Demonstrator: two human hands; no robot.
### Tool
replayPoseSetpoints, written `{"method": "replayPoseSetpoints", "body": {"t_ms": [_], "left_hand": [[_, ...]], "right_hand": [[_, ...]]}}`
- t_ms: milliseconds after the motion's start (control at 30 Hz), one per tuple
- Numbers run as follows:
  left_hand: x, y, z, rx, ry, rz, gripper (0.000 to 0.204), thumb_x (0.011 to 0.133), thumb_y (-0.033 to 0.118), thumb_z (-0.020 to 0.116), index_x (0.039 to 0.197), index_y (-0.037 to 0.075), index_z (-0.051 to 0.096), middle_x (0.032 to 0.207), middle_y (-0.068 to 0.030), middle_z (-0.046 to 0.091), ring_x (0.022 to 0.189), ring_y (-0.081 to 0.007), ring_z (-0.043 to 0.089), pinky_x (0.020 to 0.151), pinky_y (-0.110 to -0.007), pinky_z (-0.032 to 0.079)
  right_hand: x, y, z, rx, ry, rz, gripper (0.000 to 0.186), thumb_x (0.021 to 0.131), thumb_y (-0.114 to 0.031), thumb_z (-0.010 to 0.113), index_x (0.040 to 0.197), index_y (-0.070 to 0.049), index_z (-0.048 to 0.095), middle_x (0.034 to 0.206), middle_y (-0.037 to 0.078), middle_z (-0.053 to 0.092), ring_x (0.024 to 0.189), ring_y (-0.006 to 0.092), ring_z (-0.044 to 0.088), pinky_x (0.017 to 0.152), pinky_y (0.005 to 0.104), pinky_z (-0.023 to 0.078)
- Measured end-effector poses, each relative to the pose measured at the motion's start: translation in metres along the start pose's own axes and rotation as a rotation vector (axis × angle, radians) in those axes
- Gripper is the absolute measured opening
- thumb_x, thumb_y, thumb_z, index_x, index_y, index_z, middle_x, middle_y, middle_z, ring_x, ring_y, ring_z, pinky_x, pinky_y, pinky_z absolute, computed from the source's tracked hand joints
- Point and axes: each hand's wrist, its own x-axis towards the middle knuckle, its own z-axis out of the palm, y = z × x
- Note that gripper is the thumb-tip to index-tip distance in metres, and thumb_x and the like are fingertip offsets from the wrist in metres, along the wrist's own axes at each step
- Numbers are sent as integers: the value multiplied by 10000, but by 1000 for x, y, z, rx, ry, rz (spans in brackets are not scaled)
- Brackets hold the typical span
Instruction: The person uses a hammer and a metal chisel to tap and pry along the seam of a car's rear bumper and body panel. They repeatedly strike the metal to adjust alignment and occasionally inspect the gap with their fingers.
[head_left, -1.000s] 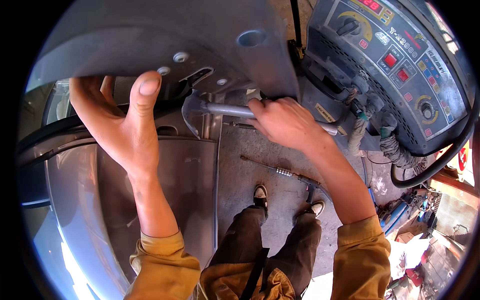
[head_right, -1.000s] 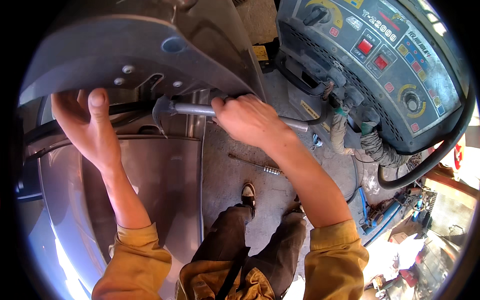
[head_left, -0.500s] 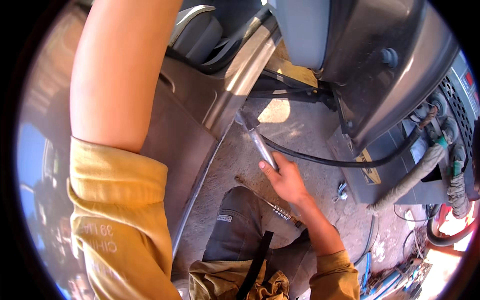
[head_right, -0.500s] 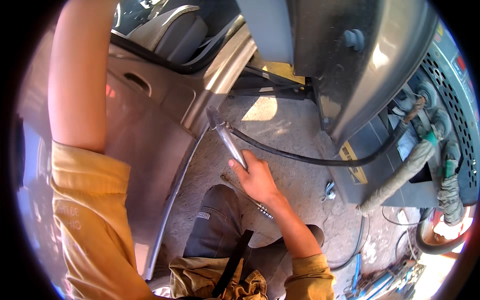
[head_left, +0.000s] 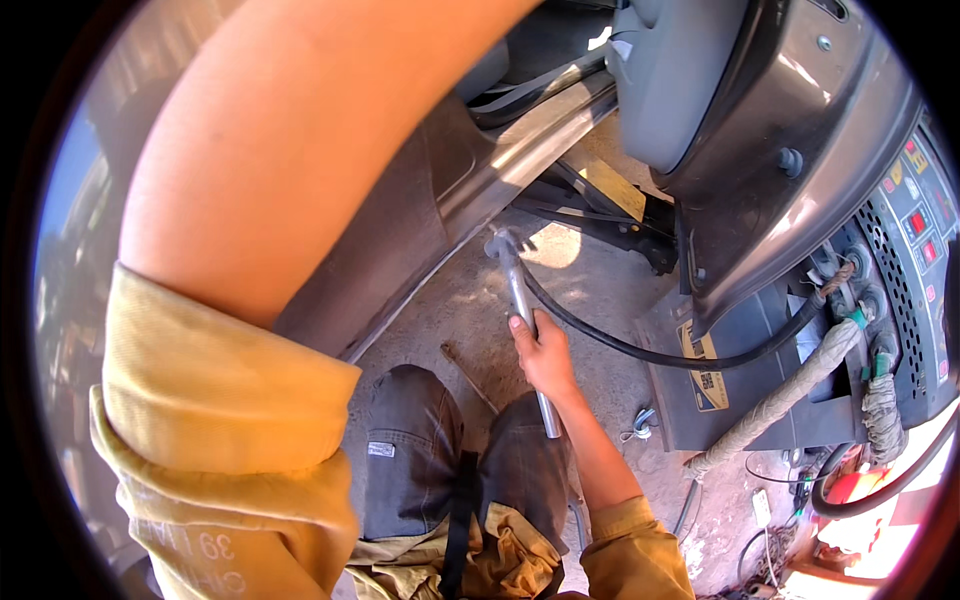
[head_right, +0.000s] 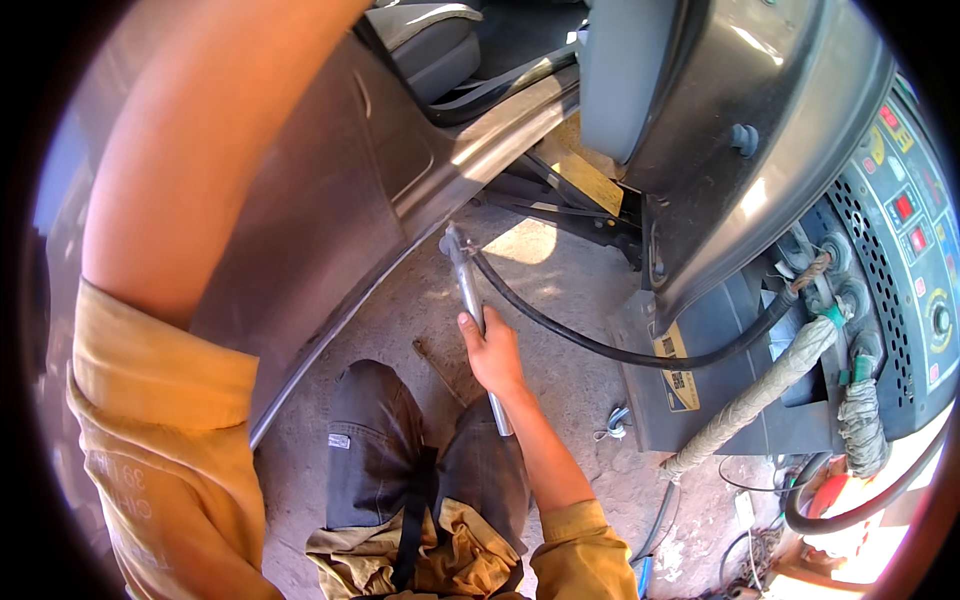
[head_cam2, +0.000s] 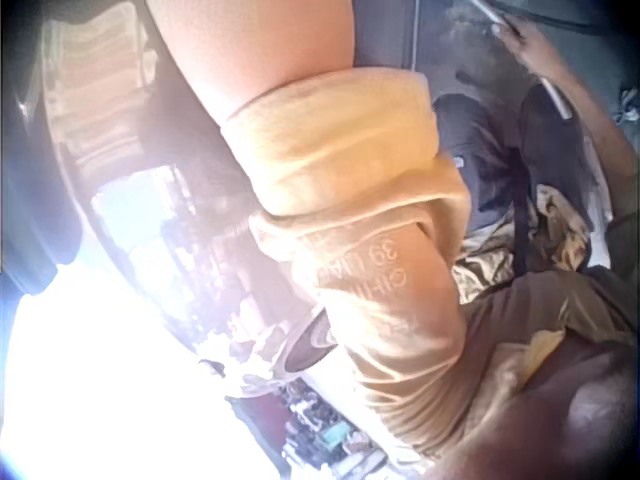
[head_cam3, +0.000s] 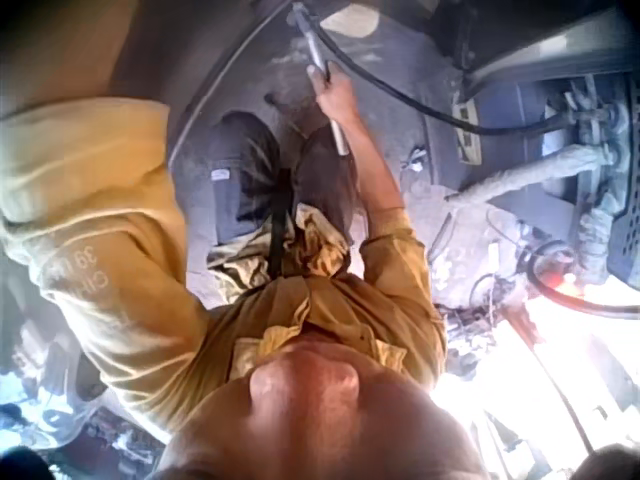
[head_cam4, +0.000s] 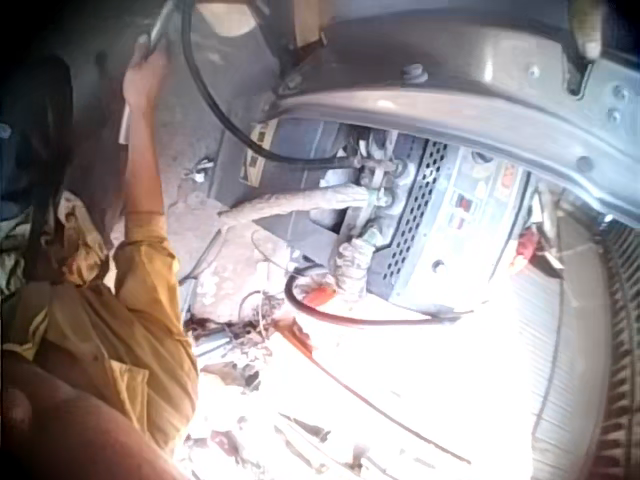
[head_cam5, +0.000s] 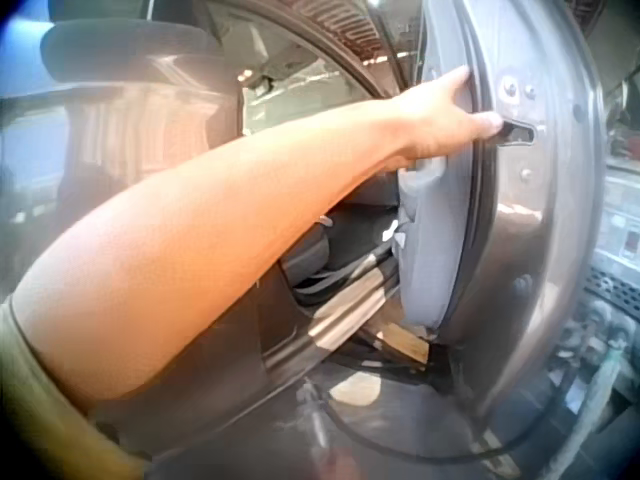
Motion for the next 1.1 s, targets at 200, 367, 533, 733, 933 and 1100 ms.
{"method": "replayPoseSetpoints", "body": {"t_ms": [200,367,533,733,933,1100], "left_hand": [[-50,-5,-5,-54,24,-91,825,934,412,639,1559,13,277,1450,-259,502,1343,-341,500,1141,-382,370],[-77,-43,92,-323,288,-142,871,841,393,718,1471,-93,362,1449,-295,486,1355,-386,480,1129,-393,402],[-173,-17,144,-426,351,-296,883,938,340,635,1565,-49,151,1613,-321,160,1495,-449,220,1210,-519,209],[-184,-22,200,-518,335,-312,837,935,290,641,1552,-59,195,1617,-299,168,1503,-408,225,1190,-479,266],[-183,-38,225,-608,307,-465,798,917,229,625,1540,-67,223,1627,-261,186,1502,-372,243,1179,-476,294],[-164,-5,202,-555,510,-440,726,886,286,607,1486,-49,372,1547,-228,391,1418,-349,401,1092,-529,408]], "right_hand": [[-5,-59,33,-18,-31,-117,386,1031,-394,542,990,-10,559,671,201,600,647,400,636,606,463,469],[19,-1,28,-130,-39,-183,337,1022,-345,577,1021,-9,549,779,180,661,744,325,678,648,435,482],[18,-28,46,73,7,-44,254,1030,-314,596,979,-67,567,648,-36,467,554,63,447,479,266,372],[29,-9,50,-25,-26,-55,241,1044,-286,565,1051,-45,579,612,-29,473,462,53,404,399,241,313],[11,-59,50,54,178,-143,289,1050,-276,552,1217,-41,563,651,-26,481,489,44,416,420,221,321],[12,-41,53,17,340,-298,256,1042,-244,565,1216,-55,570,674,-18,498,520,36,431,443,217,326]]}}
